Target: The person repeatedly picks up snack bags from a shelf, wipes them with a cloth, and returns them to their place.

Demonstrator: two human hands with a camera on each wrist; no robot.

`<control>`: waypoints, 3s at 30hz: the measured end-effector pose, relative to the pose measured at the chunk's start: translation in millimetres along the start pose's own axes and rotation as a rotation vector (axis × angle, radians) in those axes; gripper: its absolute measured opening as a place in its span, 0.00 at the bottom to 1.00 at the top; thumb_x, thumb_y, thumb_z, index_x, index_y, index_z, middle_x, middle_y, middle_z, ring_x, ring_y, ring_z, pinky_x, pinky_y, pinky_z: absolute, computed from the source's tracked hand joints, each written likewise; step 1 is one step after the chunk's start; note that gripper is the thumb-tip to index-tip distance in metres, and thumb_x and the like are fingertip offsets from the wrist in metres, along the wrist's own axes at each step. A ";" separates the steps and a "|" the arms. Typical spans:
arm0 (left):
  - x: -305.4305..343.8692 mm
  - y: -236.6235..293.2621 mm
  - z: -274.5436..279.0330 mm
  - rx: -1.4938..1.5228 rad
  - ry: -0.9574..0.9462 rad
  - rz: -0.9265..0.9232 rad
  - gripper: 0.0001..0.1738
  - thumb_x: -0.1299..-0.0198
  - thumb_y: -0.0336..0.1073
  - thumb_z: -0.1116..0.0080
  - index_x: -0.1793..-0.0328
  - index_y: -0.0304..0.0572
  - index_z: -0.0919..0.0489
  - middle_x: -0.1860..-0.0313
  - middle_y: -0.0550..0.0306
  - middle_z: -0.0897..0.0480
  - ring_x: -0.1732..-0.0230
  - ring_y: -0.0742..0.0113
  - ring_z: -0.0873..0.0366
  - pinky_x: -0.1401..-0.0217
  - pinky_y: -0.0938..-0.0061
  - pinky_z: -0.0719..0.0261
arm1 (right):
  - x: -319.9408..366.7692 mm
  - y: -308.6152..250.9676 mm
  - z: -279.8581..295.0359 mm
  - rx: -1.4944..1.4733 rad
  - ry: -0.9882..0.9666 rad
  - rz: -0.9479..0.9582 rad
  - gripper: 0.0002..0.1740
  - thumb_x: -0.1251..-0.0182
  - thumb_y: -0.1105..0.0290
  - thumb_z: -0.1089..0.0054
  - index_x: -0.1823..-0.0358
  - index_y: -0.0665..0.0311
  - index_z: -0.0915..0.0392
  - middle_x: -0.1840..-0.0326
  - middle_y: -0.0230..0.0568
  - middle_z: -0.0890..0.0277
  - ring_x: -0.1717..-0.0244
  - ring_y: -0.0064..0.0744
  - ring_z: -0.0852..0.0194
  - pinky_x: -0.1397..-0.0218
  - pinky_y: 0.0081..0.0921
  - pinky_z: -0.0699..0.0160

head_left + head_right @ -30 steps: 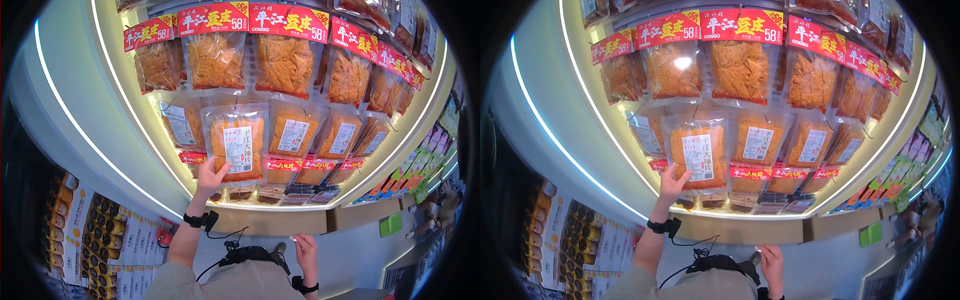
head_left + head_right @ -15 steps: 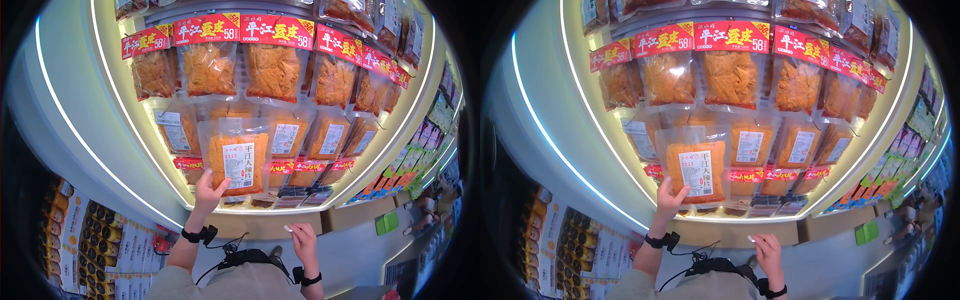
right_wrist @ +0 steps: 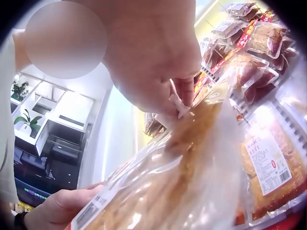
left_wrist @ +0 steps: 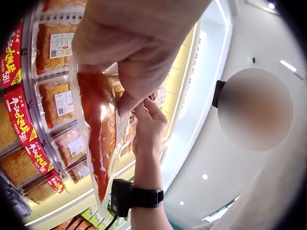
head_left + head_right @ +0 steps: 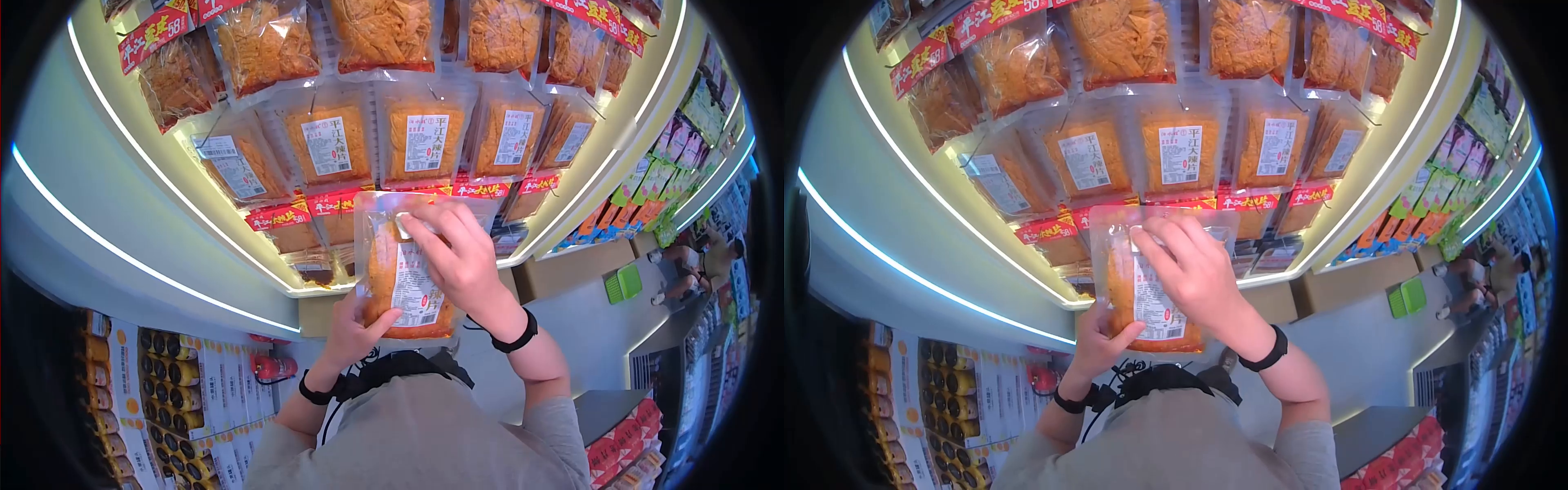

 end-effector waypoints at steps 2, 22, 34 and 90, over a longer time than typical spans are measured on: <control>0.2 0.1 2.9 0.051 0.056 -0.033 0.36 0.37 0.25 0.29 0.25 0.30 0.33 0.45 0.52 0.14 0.48 0.70 0.16 0.45 0.72 0.17 | 8.0 -19.4 -10.4 -0.052 -0.063 0.070 0.25 0.52 0.75 0.35 0.47 0.72 0.17 0.49 0.47 0.20 0.51 0.45 0.18 0.51 0.34 0.13; 3.7 26.5 32.2 0.209 0.219 -0.108 0.38 0.36 0.21 0.31 0.23 0.27 0.38 0.34 0.44 0.21 0.35 0.59 0.20 0.32 0.63 0.20 | 87.1 -62.4 -15.0 -0.261 -0.126 0.348 0.22 0.50 0.74 0.29 0.51 0.72 0.16 0.50 0.42 0.17 0.52 0.39 0.17 0.50 0.31 0.12; -12.3 13.5 36.9 0.227 0.229 -0.179 0.36 0.35 0.21 0.33 0.24 0.30 0.37 0.33 0.46 0.21 0.36 0.59 0.19 0.32 0.64 0.19 | 77.8 -35.9 -13.8 -0.227 -0.110 0.132 0.23 0.51 0.76 0.33 0.49 0.72 0.16 0.51 0.44 0.18 0.52 0.42 0.18 0.52 0.32 0.13; -32.8 -95.7 138.2 -0.179 0.595 -0.027 0.20 0.32 0.34 0.33 0.38 0.36 0.22 0.51 0.51 0.13 0.49 0.63 0.14 0.41 0.68 0.18 | 290.1 12.4 -67.8 -0.421 -0.352 -0.839 0.11 0.36 0.84 0.35 0.53 0.71 0.13 0.58 0.46 0.17 0.56 0.39 0.17 0.49 0.30 0.19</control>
Point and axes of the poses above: each hand's wrist, its own x-axis away from the middle knuckle, its own z-axis out of the back of the hand, y = z × x, the point moved 4 cm from there along -x, towards the middle knuckle
